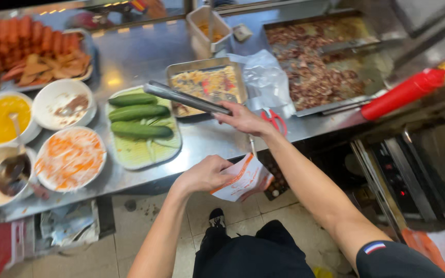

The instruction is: The person washes a metal tray in a sink, then prepares bread rolls by filling them with meat and vegetables at a food preparation station.

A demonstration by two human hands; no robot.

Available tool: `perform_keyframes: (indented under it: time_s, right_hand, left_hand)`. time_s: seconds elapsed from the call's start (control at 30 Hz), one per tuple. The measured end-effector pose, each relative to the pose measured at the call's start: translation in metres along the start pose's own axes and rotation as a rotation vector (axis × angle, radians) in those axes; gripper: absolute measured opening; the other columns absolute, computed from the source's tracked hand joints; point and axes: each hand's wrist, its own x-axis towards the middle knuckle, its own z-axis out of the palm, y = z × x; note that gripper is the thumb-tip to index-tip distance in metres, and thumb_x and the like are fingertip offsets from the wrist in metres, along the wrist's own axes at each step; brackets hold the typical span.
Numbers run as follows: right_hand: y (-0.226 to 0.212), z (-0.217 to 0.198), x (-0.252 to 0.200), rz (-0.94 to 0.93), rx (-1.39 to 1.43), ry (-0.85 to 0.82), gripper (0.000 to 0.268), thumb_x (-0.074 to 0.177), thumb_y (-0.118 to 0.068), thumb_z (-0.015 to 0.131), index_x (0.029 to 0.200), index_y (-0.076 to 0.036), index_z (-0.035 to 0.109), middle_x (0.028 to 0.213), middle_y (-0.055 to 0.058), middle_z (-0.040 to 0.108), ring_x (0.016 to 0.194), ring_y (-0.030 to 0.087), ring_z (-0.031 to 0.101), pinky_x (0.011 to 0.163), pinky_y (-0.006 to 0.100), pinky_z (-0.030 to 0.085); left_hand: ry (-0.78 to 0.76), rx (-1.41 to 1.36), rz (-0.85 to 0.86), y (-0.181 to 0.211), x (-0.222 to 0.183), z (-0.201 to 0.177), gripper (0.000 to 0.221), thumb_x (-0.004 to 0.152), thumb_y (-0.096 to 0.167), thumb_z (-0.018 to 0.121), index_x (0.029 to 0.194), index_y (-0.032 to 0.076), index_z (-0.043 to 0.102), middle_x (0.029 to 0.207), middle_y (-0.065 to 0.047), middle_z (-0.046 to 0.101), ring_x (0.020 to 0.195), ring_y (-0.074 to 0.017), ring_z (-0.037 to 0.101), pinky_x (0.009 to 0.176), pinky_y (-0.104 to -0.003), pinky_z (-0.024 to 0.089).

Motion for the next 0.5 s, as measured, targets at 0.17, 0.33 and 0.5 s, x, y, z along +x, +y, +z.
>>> perform_keyframes:
  time_s: [0.17,0.33,0.5]
  right_hand:
    - [0.026,-0.108,-0.198,0.035,0.259,0.311,0.045,0.103,-0.021,0.062,0.144,-0.005,0.053,0.105,0.002,0.067,0.094,0.011,0.062,0.084,0.027,0.053]
    - [0.083,-0.146,-0.389,0.027,0.453,0.754,0.05,0.099,-0.014,0.062,0.146,-0.006,0.046,0.111,0.003,0.066,0.097,0.013,0.064,0.082,0.026,0.049]
    - [0.162,-0.141,-0.505,0.052,0.705,1.152,0.044,0.103,-0.02,0.063,0.142,-0.011,0.046,0.094,0.002,0.056,0.076,0.01,0.048,0.066,0.025,0.041]
  left_hand:
    - [-0.314,-0.018,0.332,0.038,0.138,0.064,0.032,0.086,0.028,0.068,0.093,-0.003,0.072,0.071,-0.016,0.072,0.066,-0.0209,0.065,0.061,-0.038,0.054]
    - [-0.589,0.203,0.399,0.079,0.28,0.175,0.03,0.085,0.026,0.063,0.091,-0.002,0.072,0.074,-0.017,0.074,0.069,-0.0257,0.075,0.066,-0.039,0.057]
    - [-0.589,0.621,0.628,0.116,0.404,0.294,0.041,0.09,0.042,0.069,0.101,0.003,0.076,0.094,-0.026,0.073,0.088,-0.0368,0.072,0.076,-0.046,0.056]
